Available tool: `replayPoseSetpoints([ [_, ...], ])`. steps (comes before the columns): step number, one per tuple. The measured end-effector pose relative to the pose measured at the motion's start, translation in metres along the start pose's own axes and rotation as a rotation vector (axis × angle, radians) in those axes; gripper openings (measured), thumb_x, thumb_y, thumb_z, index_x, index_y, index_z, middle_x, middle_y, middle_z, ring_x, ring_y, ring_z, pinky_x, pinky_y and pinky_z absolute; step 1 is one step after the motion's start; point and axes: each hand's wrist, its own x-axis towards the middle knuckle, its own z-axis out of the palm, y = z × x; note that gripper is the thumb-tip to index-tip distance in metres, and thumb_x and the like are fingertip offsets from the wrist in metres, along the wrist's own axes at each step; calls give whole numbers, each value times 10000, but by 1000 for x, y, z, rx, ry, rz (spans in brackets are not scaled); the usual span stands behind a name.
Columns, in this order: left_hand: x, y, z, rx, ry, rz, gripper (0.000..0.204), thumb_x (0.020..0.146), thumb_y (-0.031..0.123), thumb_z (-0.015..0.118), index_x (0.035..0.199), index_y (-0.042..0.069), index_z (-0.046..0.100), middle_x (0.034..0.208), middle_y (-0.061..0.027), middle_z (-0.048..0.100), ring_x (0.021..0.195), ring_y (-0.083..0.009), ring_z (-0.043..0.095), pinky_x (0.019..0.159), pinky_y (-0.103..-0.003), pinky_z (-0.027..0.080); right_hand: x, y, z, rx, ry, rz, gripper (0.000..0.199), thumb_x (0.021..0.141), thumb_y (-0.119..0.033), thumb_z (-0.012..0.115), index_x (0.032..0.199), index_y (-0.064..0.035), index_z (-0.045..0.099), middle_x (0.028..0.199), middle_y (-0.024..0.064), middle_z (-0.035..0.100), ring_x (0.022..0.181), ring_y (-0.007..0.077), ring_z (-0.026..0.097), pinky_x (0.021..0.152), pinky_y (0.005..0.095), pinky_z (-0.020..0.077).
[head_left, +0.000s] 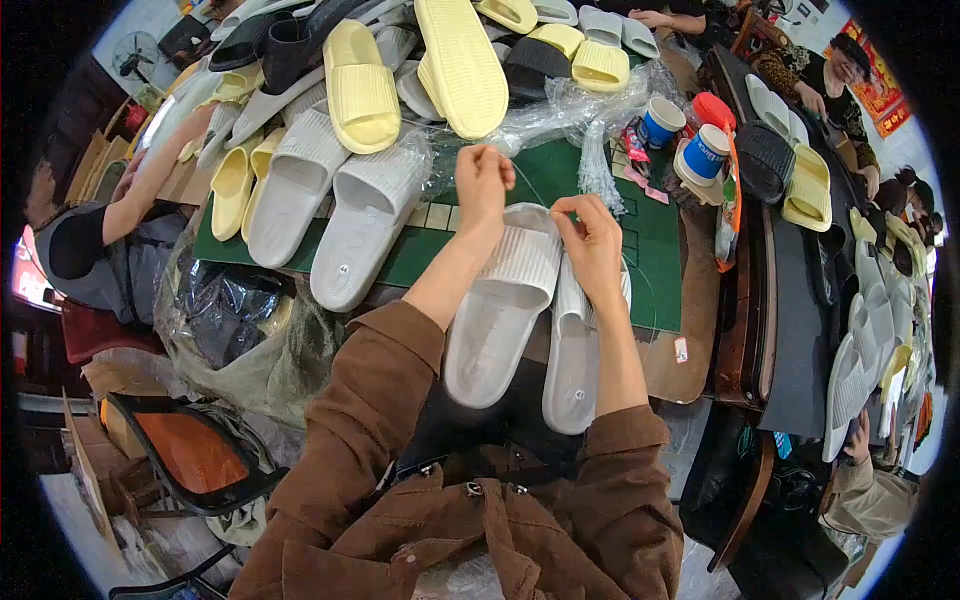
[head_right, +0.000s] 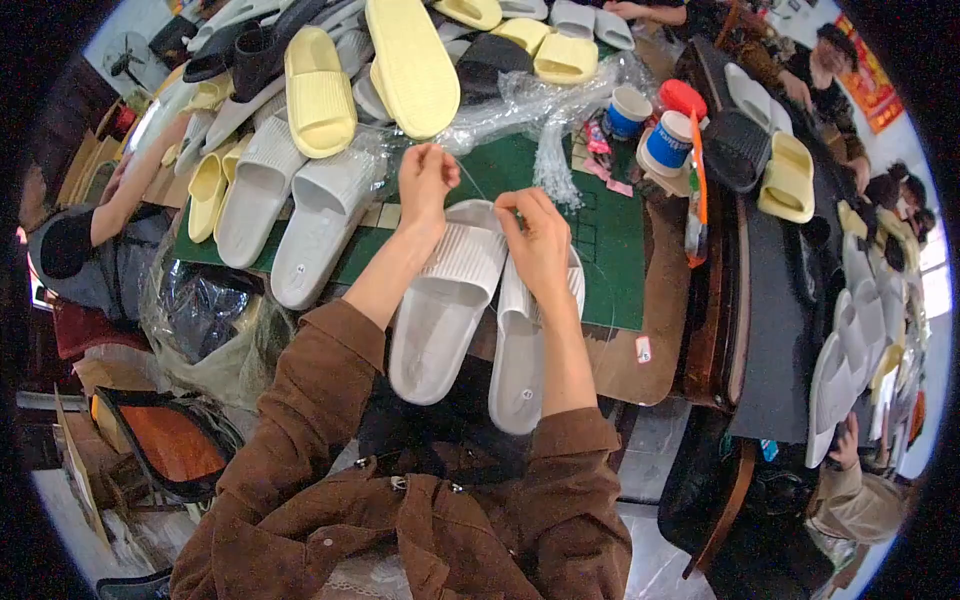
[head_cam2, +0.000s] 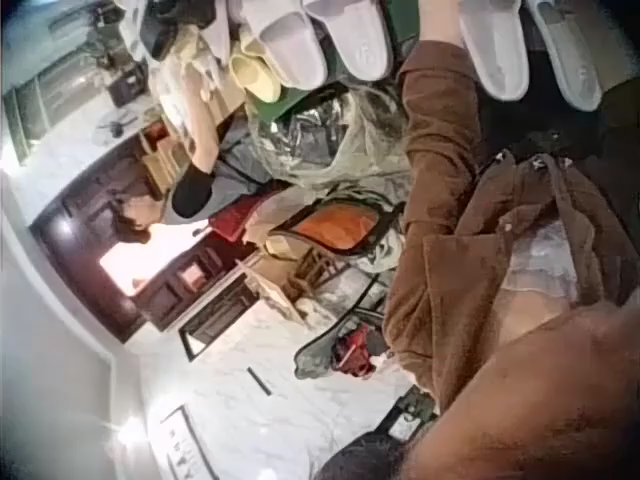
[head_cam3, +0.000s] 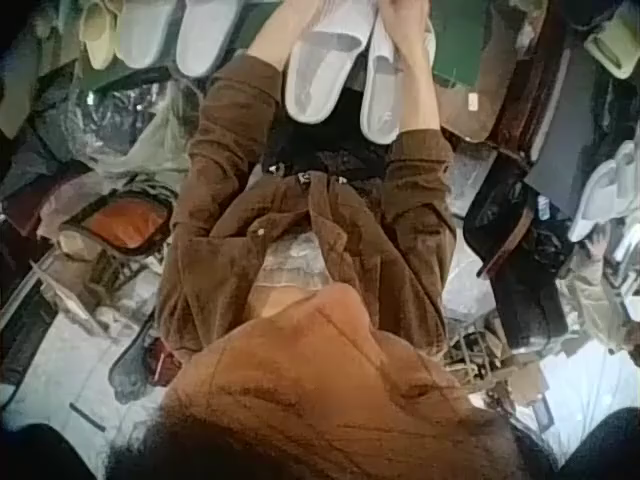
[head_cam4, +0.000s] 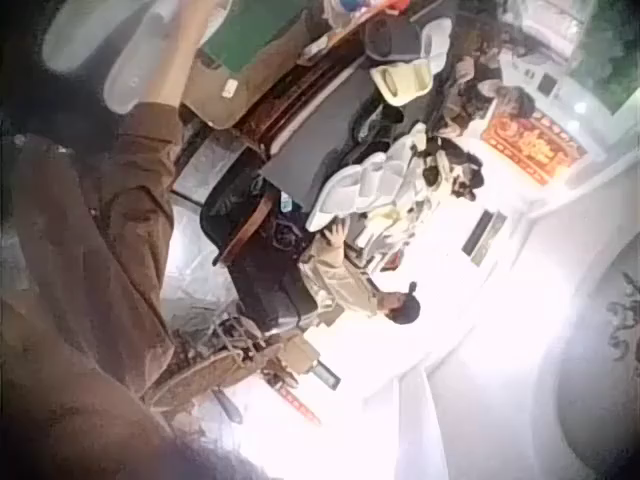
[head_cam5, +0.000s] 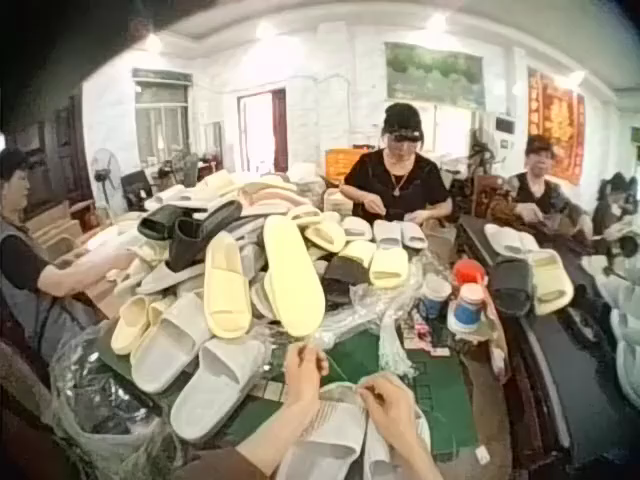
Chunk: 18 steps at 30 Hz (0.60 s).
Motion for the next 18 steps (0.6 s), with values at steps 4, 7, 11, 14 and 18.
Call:
replayPoseSetpoints([
  [4, -7, 16, 13, -195, 116, 98, 155, 951, 130, 479, 1029, 10, 418, 885, -135, 621, 725, -170, 625, 652, -268, 524, -2, 1, 2, -26, 44, 24, 66, 783, -22, 642, 842, -32, 614, 782, 77, 577, 627, 197, 536, 556, 292, 420],
  [7, -25, 25, 18, -220, -15, 97, 175, 921, 108, 514, 1063, 9, 490, 1005, -126, 612, 827, -199, 625, 715, -288, 499, -1, 3, 3, -72, 150, 57, 60, 779, -14, 632, 833, -29, 608, 772, 80, 570, 631, 202, 535, 557, 299, 419],
  [11, -41, 24, 9, 555, -298, 326, 169, 853, 129, 589, 956, -3, 616, 875, -123, 671, 763, -206, 657, 681, -325, 515, 1, 2, 5, -121, 208, 68, 58, 781, -23, 630, 834, -25, 608, 778, 86, 572, 642, 203, 536, 562, 305, 421],
  [14, -55, 22, 19, 749, -447, 264, 182, 847, 109, 583, 964, -25, 624, 894, -150, 680, 844, -213, 664, 744, -336, 503, -2, 9, 6, -115, 255, 9, 48, 788, -13, 637, 828, -18, 610, 746, 32, 537, 584, 105, 419, 518, 250, 343],
  [18, -59, 27, 21, 739, -417, 210, 172, 843, 98, 584, 953, -26, 629, 878, -144, 681, 847, -221, 667, 738, -331, 501, -2, 5, 5, -96, 251, 49, 44, 789, -9, 635, 819, -19, 604, 751, 33, 535, 590, 108, 420, 523, 253, 347],
])
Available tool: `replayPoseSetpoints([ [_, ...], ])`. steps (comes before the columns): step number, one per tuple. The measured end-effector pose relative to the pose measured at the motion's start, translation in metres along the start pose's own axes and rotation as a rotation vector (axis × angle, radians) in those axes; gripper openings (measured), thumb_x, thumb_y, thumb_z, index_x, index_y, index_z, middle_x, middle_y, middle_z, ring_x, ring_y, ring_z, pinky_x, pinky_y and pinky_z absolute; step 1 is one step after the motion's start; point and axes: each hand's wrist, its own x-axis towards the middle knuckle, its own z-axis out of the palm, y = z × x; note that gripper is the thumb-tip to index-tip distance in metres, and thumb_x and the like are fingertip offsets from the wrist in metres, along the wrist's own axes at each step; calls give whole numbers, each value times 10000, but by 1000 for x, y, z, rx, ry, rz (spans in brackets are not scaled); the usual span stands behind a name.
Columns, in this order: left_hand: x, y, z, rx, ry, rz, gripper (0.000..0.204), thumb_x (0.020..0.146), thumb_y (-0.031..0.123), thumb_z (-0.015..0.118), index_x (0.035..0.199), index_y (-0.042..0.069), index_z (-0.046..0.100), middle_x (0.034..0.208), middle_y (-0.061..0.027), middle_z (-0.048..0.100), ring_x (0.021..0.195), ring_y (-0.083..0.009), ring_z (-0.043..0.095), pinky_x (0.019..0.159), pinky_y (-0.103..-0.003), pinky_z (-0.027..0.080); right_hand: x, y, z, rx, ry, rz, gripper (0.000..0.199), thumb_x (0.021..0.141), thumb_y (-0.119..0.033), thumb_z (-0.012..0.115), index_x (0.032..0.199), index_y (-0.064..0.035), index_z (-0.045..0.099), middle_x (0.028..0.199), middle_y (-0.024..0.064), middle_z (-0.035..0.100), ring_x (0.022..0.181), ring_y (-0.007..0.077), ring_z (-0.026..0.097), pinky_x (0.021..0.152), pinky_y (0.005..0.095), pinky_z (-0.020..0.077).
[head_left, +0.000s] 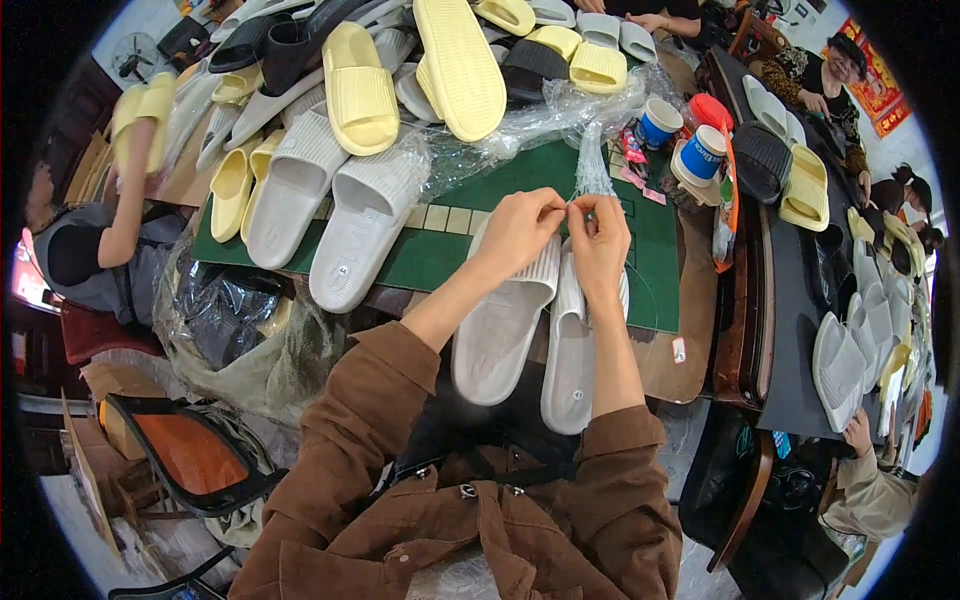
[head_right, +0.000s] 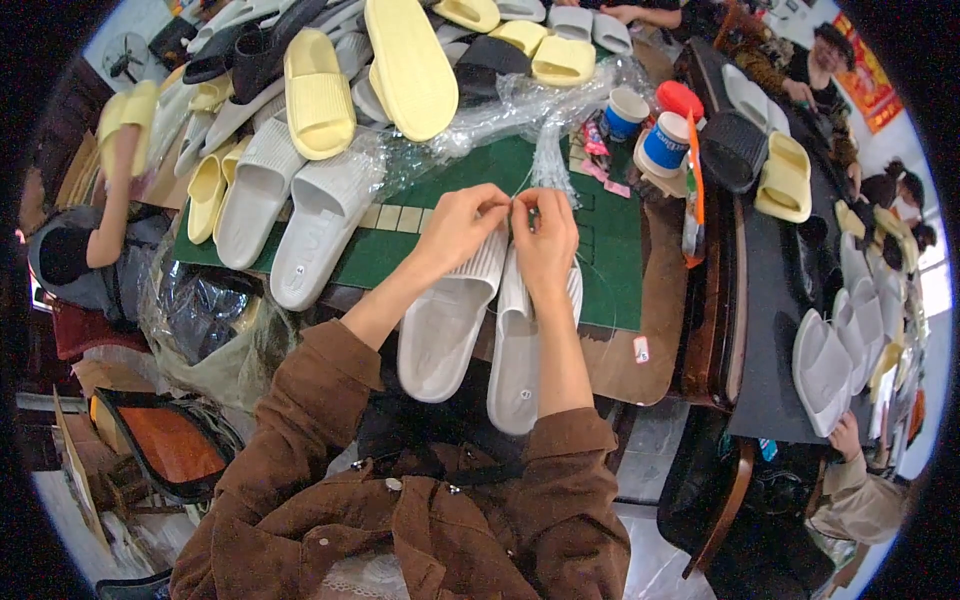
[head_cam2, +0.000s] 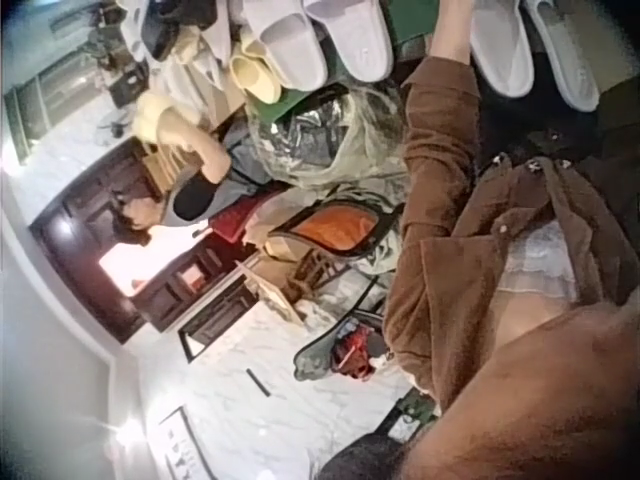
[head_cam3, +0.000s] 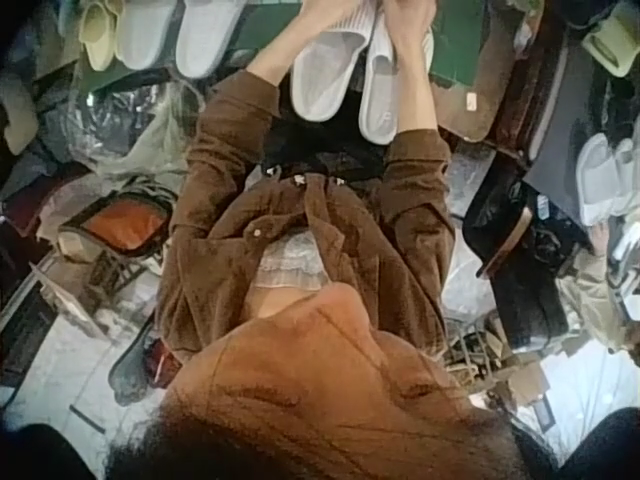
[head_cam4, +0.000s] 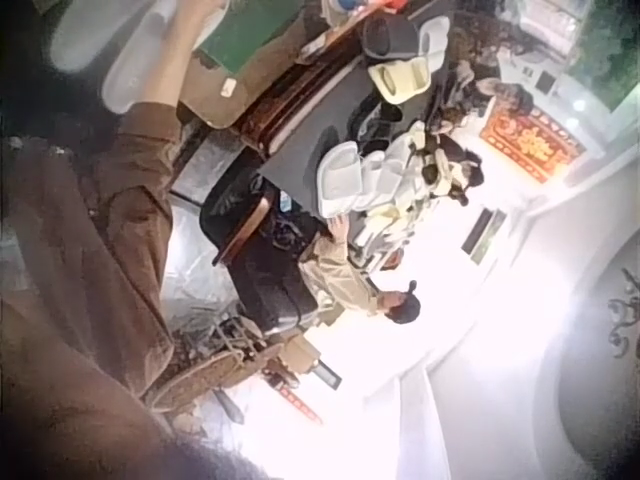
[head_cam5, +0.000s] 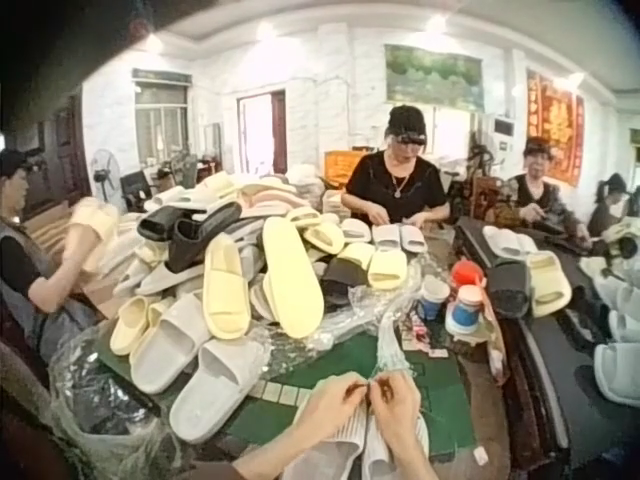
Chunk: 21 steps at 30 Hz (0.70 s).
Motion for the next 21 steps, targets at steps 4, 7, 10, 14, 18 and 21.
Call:
replayPoseSetpoints([
  [4, -5, -1, 3, 123, 66, 150, 110, 832, 66, 578, 897, -8, 628, 814, -135, 668, 797, -239, 653, 691, -333, 492, 1, 3, -3, -28, 30, 15, 53, 792, -25, 625, 836, -15, 599, 795, 100, 567, 673, 223, 555, 585, 323, 438],
  [7, -8, -7, 5, 135, 136, 262, 60, 810, 49, 567, 835, 15, 611, 773, -128, 627, 753, -276, 606, 674, -366, 471, 2, 3, -1, -34, 66, 35, 51, 791, -20, 623, 828, -12, 588, 796, 103, 560, 669, 222, 549, 583, 325, 435],
  [10, -13, -3, 4, 63, 149, 251, 33, 786, 35, 563, 793, 29, 594, 762, -127, 578, 739, -311, 564, 677, -405, 450, 1, 4, -1, -56, 83, 40, 51, 790, -16, 620, 817, -11, 577, 791, 105, 553, 673, 223, 547, 587, 326, 435],
  [14, -15, -3, 5, 141, 138, 309, 18, 780, 11, 566, 789, 18, 581, 785, -136, 547, 764, -316, 555, 684, -409, 439, 2, 9, -2, -68, 129, 64, 49, 793, -14, 611, 816, -12, 568, 785, 104, 547, 682, 227, 547, 600, 331, 438],
  [18, -15, -7, 8, 205, 196, 388, 11, 786, 14, 565, 781, 16, 574, 775, -136, 547, 781, -314, 548, 680, -403, 438, 4, 12, 1, -96, 110, 47, 51, 797, -20, 609, 823, -14, 567, 790, 103, 549, 690, 229, 552, 609, 335, 440],
  [21, -14, -5, 6, 74, 168, 273, 23, 781, 15, 565, 794, 12, 583, 775, -127, 553, 748, -307, 557, 667, -390, 450, 3, 10, -1, -106, 121, 76, 59, 799, -30, 616, 822, -12, 565, 794, 100, 553, 700, 233, 559, 613, 338, 441],
])
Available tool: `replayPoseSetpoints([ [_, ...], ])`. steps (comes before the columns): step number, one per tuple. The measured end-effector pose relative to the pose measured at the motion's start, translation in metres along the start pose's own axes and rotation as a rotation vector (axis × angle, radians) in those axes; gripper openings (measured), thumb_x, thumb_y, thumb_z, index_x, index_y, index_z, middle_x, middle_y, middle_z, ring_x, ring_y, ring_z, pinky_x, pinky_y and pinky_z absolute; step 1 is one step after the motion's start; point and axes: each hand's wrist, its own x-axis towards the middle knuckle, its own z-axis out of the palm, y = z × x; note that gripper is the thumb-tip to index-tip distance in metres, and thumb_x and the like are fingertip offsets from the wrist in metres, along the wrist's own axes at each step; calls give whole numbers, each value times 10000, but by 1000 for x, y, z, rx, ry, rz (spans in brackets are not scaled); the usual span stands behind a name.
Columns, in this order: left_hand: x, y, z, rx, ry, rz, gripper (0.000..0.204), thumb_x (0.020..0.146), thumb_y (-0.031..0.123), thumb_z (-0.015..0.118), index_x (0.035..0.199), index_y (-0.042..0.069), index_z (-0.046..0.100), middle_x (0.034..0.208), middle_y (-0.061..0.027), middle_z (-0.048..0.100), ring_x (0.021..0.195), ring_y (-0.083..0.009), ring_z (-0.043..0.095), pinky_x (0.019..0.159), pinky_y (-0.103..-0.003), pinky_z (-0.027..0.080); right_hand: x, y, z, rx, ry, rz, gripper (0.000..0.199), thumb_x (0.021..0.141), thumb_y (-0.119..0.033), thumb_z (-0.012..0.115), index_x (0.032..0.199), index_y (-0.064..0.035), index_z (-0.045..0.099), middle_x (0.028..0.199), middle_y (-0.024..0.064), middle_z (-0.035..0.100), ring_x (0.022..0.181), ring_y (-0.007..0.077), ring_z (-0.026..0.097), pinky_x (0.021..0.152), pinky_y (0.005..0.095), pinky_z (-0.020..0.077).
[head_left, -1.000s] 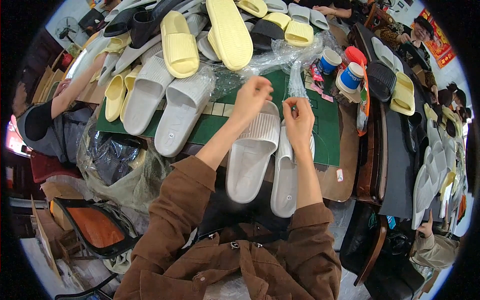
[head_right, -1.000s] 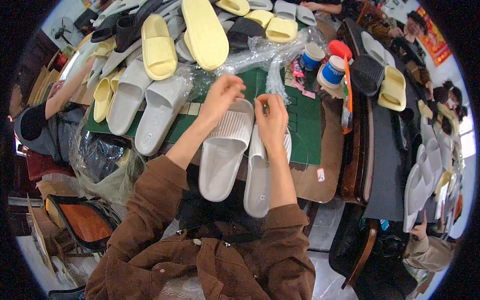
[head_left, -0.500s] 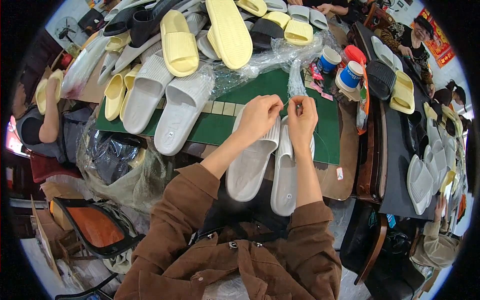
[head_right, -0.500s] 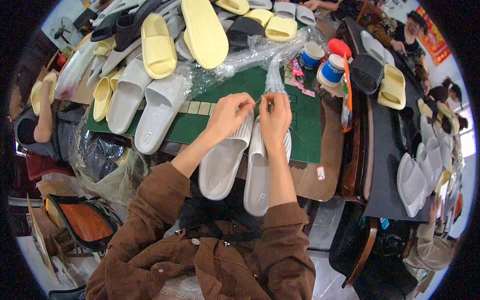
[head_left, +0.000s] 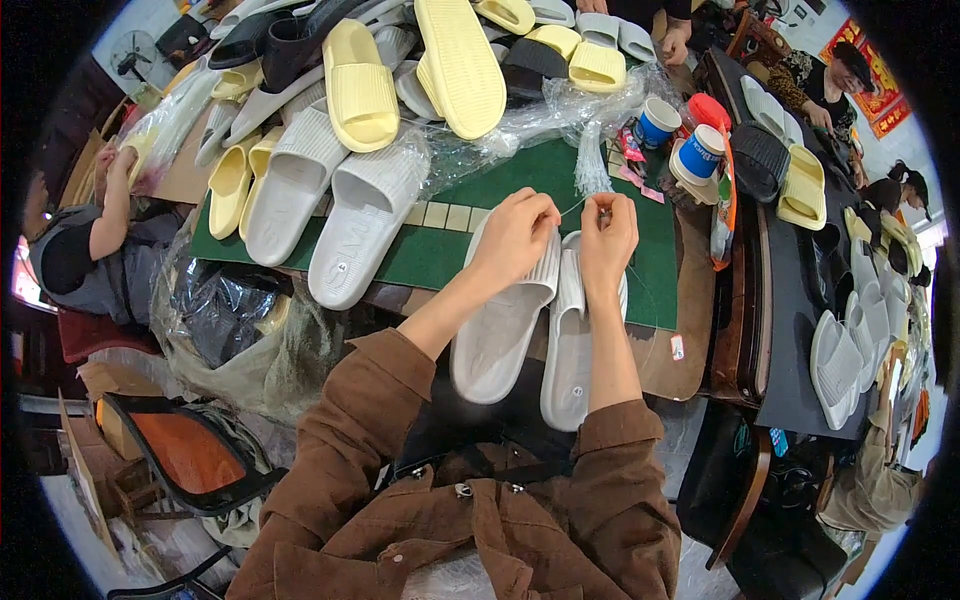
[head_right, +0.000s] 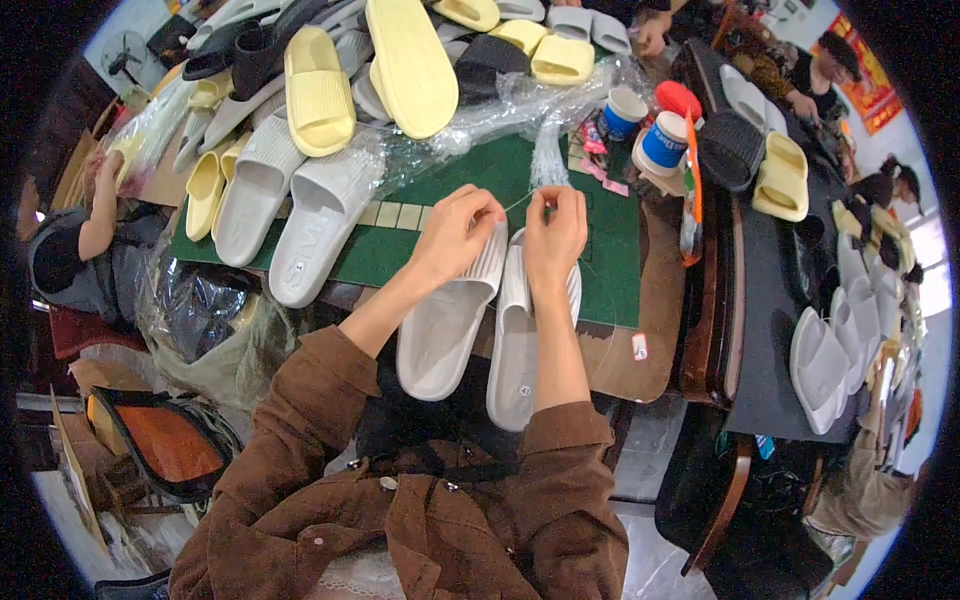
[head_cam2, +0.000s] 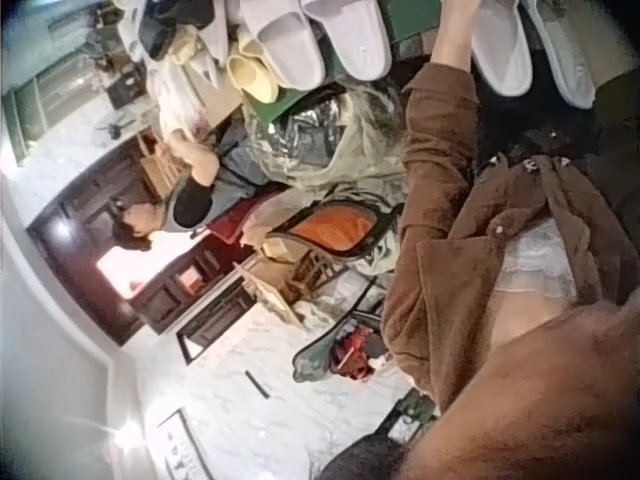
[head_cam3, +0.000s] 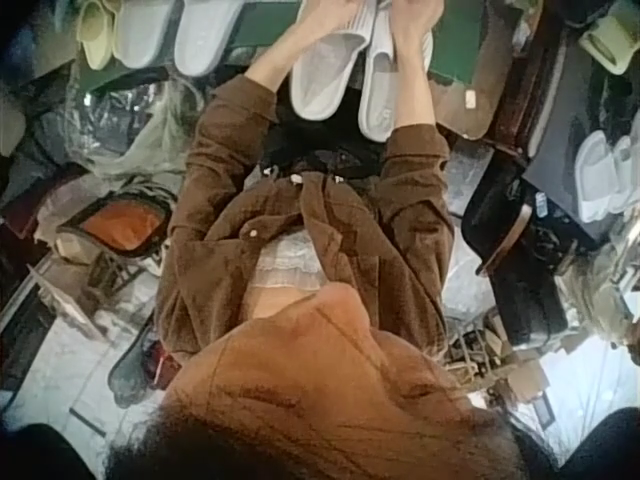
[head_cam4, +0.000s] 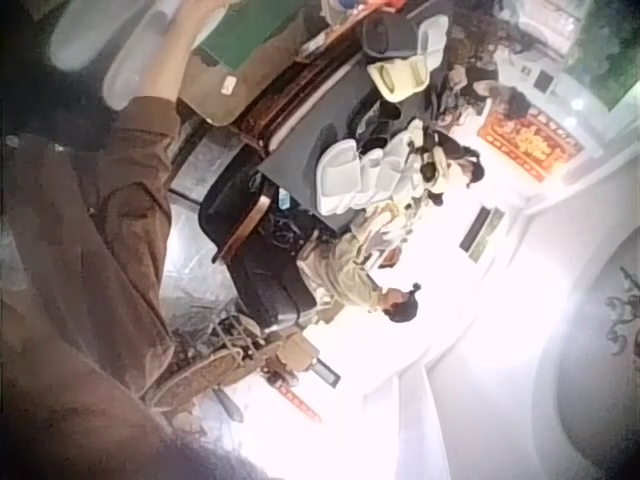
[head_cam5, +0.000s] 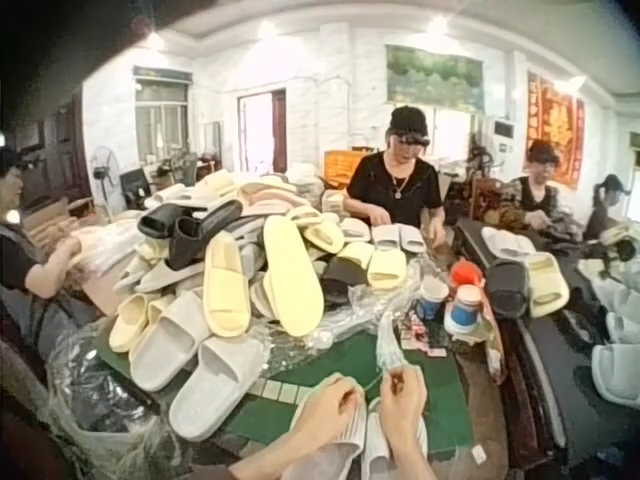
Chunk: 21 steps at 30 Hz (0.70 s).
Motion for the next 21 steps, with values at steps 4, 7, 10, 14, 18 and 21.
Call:
replayPoseSetpoints([
  [4, 10, 0, 1, -98, 13, -133, 134, 807, 59, 569, 911, 5, 634, 822, -118, 616, 723, -246, 601, 669, -342, 478, -1, -7, -3, 45, -14, -35, 50, 799, -35, 628, 829, -18, 590, 799, 97, 562, 690, 228, 561, 592, 327, 436],
  [7, 23, -8, 0, -188, 0, -216, 184, 827, 93, 582, 970, -1, 649, 838, -117, 650, 736, -195, 620, 674, -308, 483, -1, -11, -4, 74, -55, -87, 49, 794, -33, 636, 835, -25, 610, 790, 94, 567, 678, 223, 562, 577, 321, 431],
  [10, 28, -11, 2, -277, -50, -257, 194, 854, 136, 597, 986, 2, 646, 841, -84, 660, 777, -143, 613, 701, -280, 476, -1, -12, -4, 75, -98, -113, 55, 787, -29, 642, 837, -29, 620, 773, 90, 567, 665, 225, 561, 569, 319, 428],
  [14, 31, -8, 4, -342, -78, -326, 178, 870, 170, 613, 940, 6, 628, 829, -32, 638, 795, -105, 581, 729, -266, 459, 0, -12, -6, 66, -129, -150, 69, 774, -22, 647, 838, -34, 622, 761, 90, 572, 650, 242, 568, 571, 325, 438],
  [18, 31, -18, 8, -386, 40, -274, 136, 847, 129, 631, 841, -5, 611, 756, -44, 627, 705, -93, 557, 636, -253, 445, -1, -13, -4, 80, -184, -173, 78, 770, -22, 650, 841, -41, 623, 782, 90, 591, 651, 253, 583, 576, 334, 452],
  [21, 39, -21, 5, -625, 266, -486, 146, 873, 142, 614, 903, 0, 605, 765, -21, 581, 691, -96, 509, 646, -237, 416, -1, -13, -4, 98, -350, -217, 91, 767, -31, 654, 850, -52, 625, 825, 83, 615, 656, 250, 592, 577, 328, 460],
])
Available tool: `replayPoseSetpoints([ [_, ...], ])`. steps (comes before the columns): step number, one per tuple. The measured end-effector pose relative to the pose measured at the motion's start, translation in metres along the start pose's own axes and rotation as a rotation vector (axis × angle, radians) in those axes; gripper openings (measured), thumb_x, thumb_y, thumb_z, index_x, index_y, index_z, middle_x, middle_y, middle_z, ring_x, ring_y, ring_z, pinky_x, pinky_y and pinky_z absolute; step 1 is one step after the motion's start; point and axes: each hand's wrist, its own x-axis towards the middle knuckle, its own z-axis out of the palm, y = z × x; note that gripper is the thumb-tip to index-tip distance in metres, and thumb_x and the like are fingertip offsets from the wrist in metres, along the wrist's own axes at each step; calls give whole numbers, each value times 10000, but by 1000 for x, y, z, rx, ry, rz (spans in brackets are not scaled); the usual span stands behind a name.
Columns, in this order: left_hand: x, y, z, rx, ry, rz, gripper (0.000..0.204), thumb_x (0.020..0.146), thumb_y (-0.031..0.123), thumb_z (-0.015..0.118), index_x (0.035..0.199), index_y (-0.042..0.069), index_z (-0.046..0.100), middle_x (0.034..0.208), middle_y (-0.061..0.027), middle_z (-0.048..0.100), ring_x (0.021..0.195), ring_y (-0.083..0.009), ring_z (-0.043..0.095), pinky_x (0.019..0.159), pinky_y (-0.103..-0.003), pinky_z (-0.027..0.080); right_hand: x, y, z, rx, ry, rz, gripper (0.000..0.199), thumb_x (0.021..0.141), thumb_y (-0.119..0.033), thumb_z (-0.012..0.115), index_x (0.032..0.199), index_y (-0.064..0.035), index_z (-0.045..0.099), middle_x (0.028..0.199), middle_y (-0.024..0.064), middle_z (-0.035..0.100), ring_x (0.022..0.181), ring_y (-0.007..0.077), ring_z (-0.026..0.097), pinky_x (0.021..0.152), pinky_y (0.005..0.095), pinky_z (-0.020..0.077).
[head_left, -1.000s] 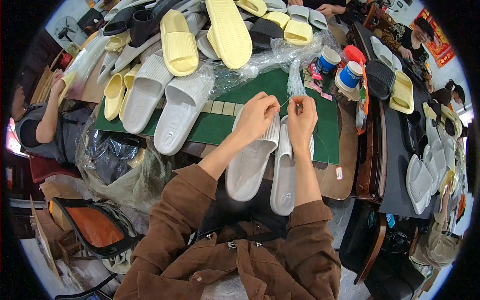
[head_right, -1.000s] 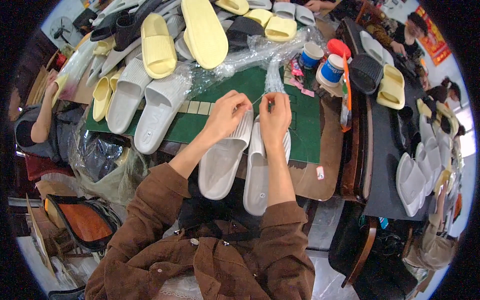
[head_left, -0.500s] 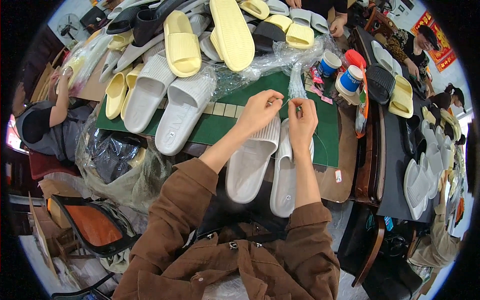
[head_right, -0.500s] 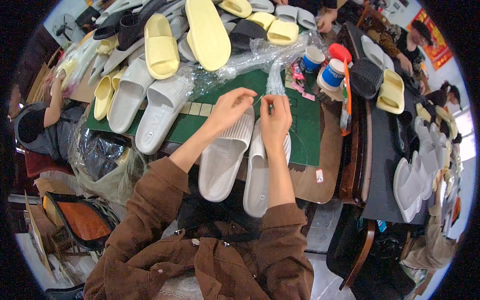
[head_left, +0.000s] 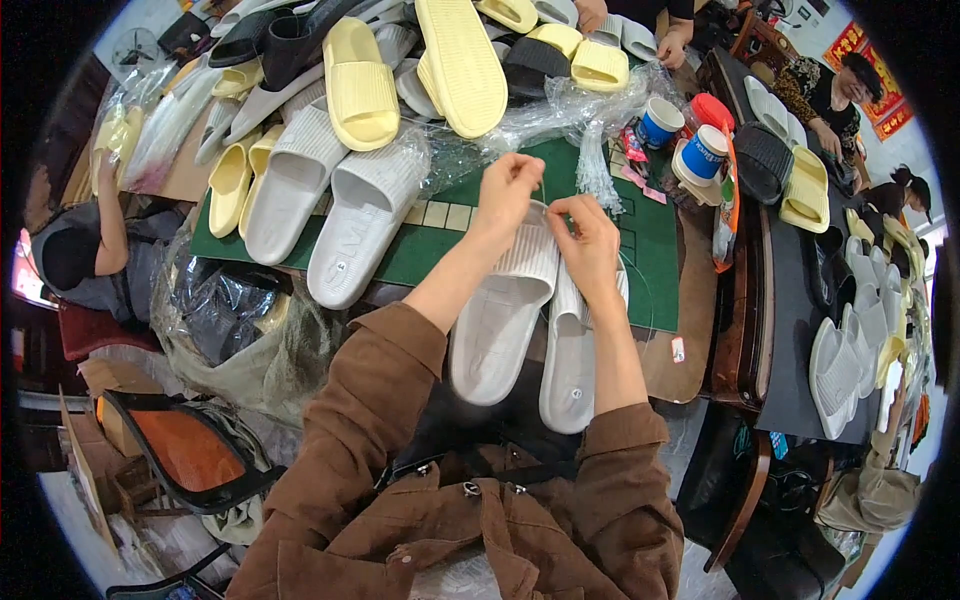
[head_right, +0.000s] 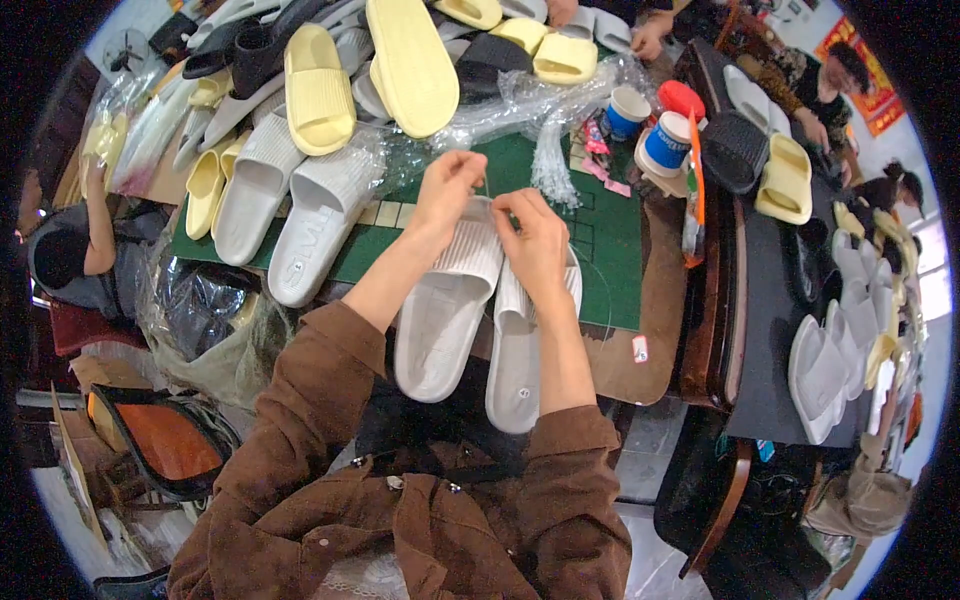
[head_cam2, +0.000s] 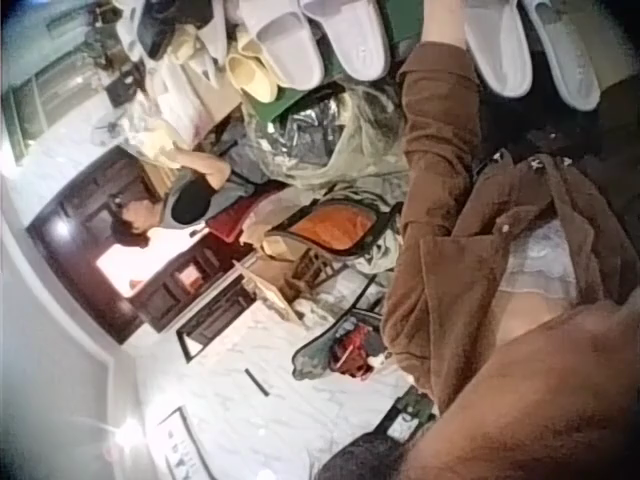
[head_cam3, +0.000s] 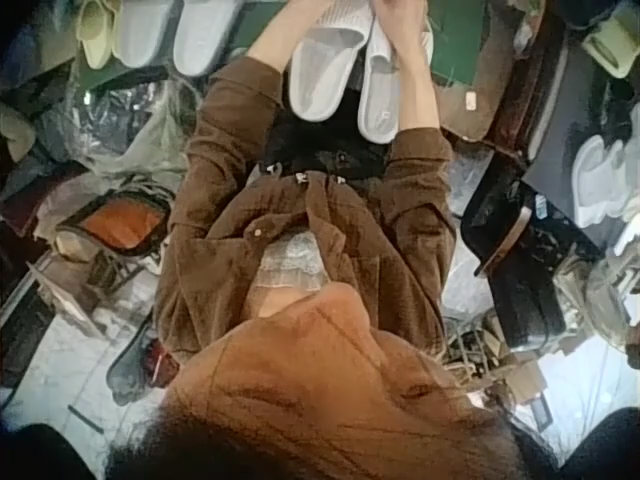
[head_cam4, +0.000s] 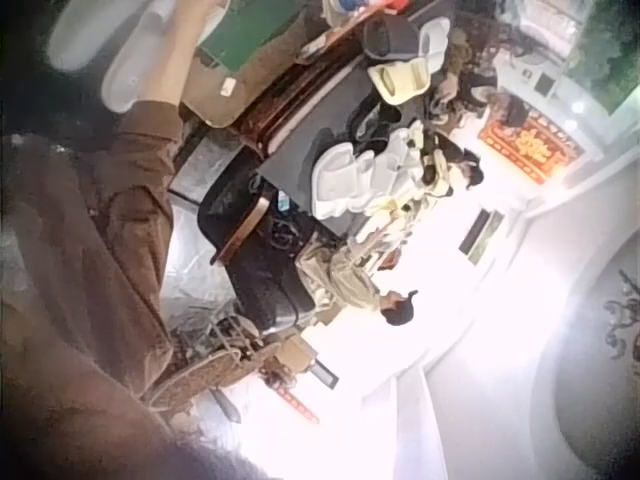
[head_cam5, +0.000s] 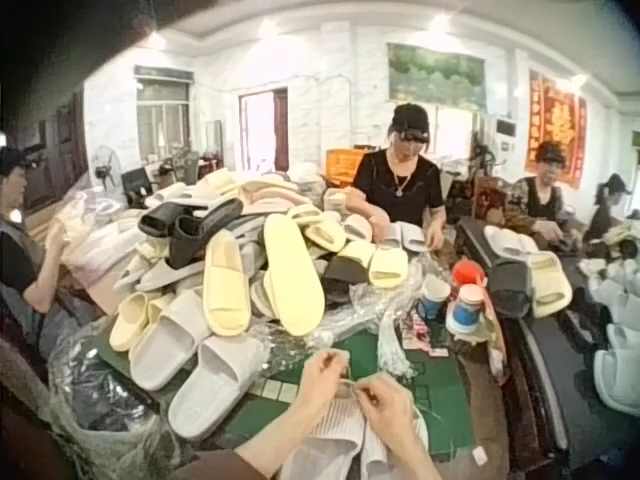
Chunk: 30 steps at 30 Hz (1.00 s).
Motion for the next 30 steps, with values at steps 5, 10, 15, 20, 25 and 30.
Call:
replayPoseSetpoints([
  [5, 0, 5, 0, -91, 119, -26, 179, 887, 172, 600, 933, -1, 615, 791, -32, 597, 694, -101, 514, 646, -236, 422, 0, 1, -1, -20, 28, 84, 70, 773, -27, 644, 836, -44, 619, 801, 86, 604, 657, 239, 589, 574, 318, 457],
  [10, -6, 4, -12, 267, -150, 187, 188, 842, 130, 597, 959, -11, 640, 861, -99, 673, 771, -178, 635, 700, -289, 490, 0, 3, 3, -38, 151, 87, 53, 781, -32, 636, 827, -39, 609, 780, 87, 585, 661, 234, 584, 574, 316, 454],
  [15, -27, 5, -6, 541, -291, 244, 149, 810, 96, 594, 909, -7, 638, 833, -152, 679, 749, -258, 664, 673, -343, 508, -1, 3, 0, -84, 177, 104, 54, 782, -43, 640, 824, -41, 607, 786, 86, 585, 670, 241, 587, 571, 322, 452],
  [20, -28, 4, -9, 608, -295, 339, 68, 796, 79, 598, 810, 13, 606, 739, -128, 657, 689, -312, 632, 624, -392, 480, 0, 0, 1, -74, 179, 76, 44, 784, -50, 636, 813, -40, 605, 781, 90, 582, 665, 250, 583, 570, 330, 448],
  [25, -32, 4, -11, 726, -287, 518, 9, 774, 31, 561, 773, 22, 558, 736, -122, 623, 714, -350, 589, 633, -432, 454, -1, 2, 2, -82, 177, 98, 44, 785, -52, 634, 815, -44, 603, 786, 90, 579, 662, 261, 576, 574, 342, 445],
  [30, -41, 6, -8, 903, -320, 616, 33, 786, 45, 577, 805, 24, 560, 768, -125, 581, 778, -330, 557, 688, -427, 439, 1, 13, 2, -91, 275, 153, 56, 786, -34, 629, 814, -22, 581, 784, 105, 563, 667, 252, 560, 588, 338, 443],
])
